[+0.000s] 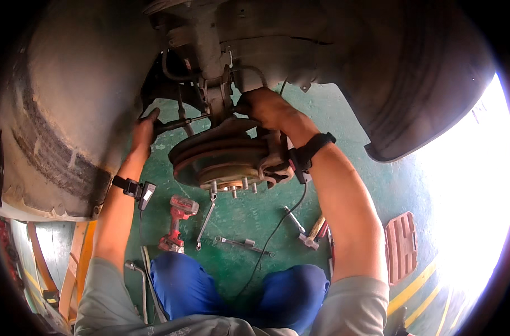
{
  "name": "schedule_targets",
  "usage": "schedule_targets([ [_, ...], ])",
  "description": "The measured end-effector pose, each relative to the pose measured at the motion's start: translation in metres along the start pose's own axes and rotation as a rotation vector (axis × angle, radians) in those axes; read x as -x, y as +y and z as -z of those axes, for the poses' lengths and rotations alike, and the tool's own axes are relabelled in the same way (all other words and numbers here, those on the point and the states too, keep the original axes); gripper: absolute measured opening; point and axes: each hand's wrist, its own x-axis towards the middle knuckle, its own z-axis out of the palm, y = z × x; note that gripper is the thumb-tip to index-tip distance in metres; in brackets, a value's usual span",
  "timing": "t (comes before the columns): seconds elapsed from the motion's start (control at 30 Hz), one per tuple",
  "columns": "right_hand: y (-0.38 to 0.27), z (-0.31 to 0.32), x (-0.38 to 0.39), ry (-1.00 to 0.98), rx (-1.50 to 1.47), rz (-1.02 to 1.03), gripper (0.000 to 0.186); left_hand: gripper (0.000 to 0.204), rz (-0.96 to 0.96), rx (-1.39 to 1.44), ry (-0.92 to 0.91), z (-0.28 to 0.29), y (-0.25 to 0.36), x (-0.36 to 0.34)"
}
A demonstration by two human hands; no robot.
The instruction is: The person removes the brake caliper and old rotor, installs a new rotor, and reattaches the caliper components.
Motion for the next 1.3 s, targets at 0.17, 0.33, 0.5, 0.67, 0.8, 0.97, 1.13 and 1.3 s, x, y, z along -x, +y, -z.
schedule_targets([
  [0.17, 0.002, 0.002, 0.012, 0.01, -0.19, -0.043, 0.024, 0.047, -0.166, -0.006, -0.029, -0.005, 0.024, 0.008],
  [0.33, 0.0, -0.005, -0.006, 0.08, -0.174, 0.019, 0.02, 0.043, 0.158, -0.015, -0.052, -0.001, 0.003, -0.016],
  [0.5, 0.036, -0.025, 0.0, 0.133, 0.322, 0.421, 0.021, 0.044, -0.044, 0.022, 0.011, -0.008, 0.012, 0.026],
  [0.67, -0.011, 0.019, -0.01, -0.12, -0.036, -0.189, 0.03, 0.044, 0.062, -0.052, -0.041, 0.002, 0.021, 0.028],
  [0.8, -0.004, 0.027, -0.007, -0.198, 0.261, -0.065, 0.027, 0.042, 0.117, -0.063, -0.098, 0.002, 0.017, 0.029],
  [0.97, -0.017, 0.023, -0.018, -0.201, 0.437, -0.006, 0.023, 0.042, 0.189, 0.021, -0.172, 0.002, 0.003, 0.032],
  [1.13, 0.001, 0.04, -0.009, -0.187, 0.414, 0.182, 0.021, 0.049, 0.157, -0.076, -0.265, -0.003, 0.005, 0.051],
  [1.3, 0.001, 0.027, -0.015, -0.201, 0.661, 0.147, 0.019, 0.055, 0.105, -0.218, -0.177, -0.004, 0.008, 0.031],
])
